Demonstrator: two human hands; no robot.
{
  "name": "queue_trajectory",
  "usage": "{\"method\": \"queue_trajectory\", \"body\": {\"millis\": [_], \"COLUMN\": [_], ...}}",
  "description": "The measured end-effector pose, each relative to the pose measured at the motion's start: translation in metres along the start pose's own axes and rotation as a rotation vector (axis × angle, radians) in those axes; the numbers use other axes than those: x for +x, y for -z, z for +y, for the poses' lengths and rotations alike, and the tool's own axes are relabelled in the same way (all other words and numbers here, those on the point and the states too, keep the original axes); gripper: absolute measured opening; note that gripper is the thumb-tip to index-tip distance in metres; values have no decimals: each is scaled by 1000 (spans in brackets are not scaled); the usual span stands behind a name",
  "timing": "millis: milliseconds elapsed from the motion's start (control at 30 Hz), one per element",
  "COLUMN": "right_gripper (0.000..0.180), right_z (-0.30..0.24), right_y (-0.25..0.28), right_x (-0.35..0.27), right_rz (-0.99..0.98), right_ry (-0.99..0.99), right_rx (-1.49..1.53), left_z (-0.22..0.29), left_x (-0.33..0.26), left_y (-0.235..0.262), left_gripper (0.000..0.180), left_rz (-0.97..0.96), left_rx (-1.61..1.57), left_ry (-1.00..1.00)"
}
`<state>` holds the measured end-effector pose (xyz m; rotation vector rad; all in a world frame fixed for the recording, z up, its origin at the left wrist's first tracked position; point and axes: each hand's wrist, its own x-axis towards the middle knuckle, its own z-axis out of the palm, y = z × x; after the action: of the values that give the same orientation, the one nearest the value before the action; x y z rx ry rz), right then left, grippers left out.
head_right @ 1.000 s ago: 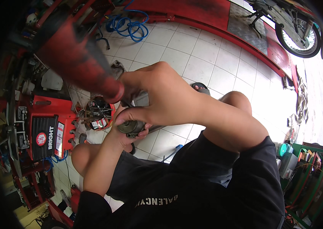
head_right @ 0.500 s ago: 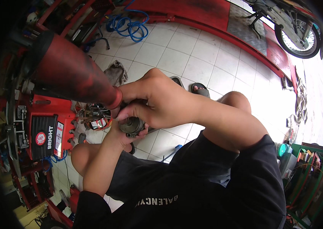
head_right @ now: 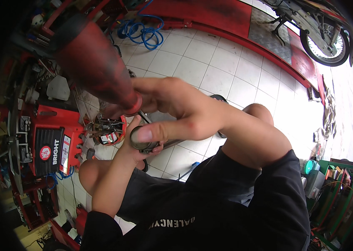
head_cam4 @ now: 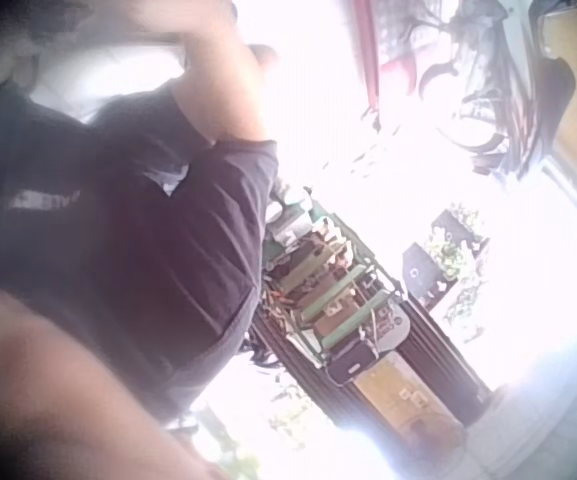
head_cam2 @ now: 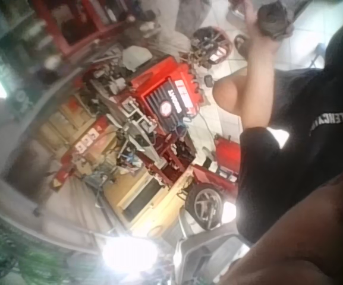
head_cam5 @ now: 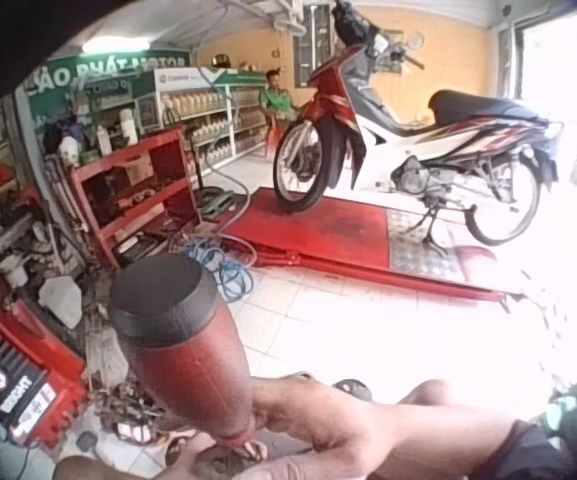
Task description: The person uses a screwdriver to pry and remove a small metal piece from a cylindrical mechanical part. They then use a hammer to tap the part and continue prying with the screwdriver to disassemble it further.
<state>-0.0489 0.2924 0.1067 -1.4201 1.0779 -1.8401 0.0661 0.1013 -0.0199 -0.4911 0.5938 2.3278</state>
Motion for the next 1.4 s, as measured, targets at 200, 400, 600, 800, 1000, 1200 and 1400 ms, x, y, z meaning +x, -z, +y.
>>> {"method": "queue_trajectory", "body": {"millis": [200, 400, 600, 800, 1000, 1200, 1400], "right_gripper": [43, 24, 21, 22, 22, 24, 23], "right_z": [2, -4, 6, 11, 14, 13, 15], "right_y": [23, 31, 16, 9, -1, -5, -5], "right_x": [-5, -9, -6, -11, -13, -13, -15], "right_rz": [-225, -354, -138, -23, 38, 62, 67], "right_ry": [-98, -187, 7, 81, 74, 117, 88], "right_rx": [99, -151, -396, -433, -433, -436, -426], "left_z": [-4, -7, -6, -5, -7, -8, -7], "left_x": [8, 14, 8, 1, 4, 3, 2], "left_y": [-14, -9, -17, -20, -10, -13, -27], "left_gripper": [86, 95, 95, 87, 83, 83, 85], "left_rz": [160, 80, 70, 24, 85, 44, 117], "left_rx": [7, 37, 103, 7, -16, 1, -16], "left_ry": [-31, -6, 32, 1, -52, -74, -104]}}
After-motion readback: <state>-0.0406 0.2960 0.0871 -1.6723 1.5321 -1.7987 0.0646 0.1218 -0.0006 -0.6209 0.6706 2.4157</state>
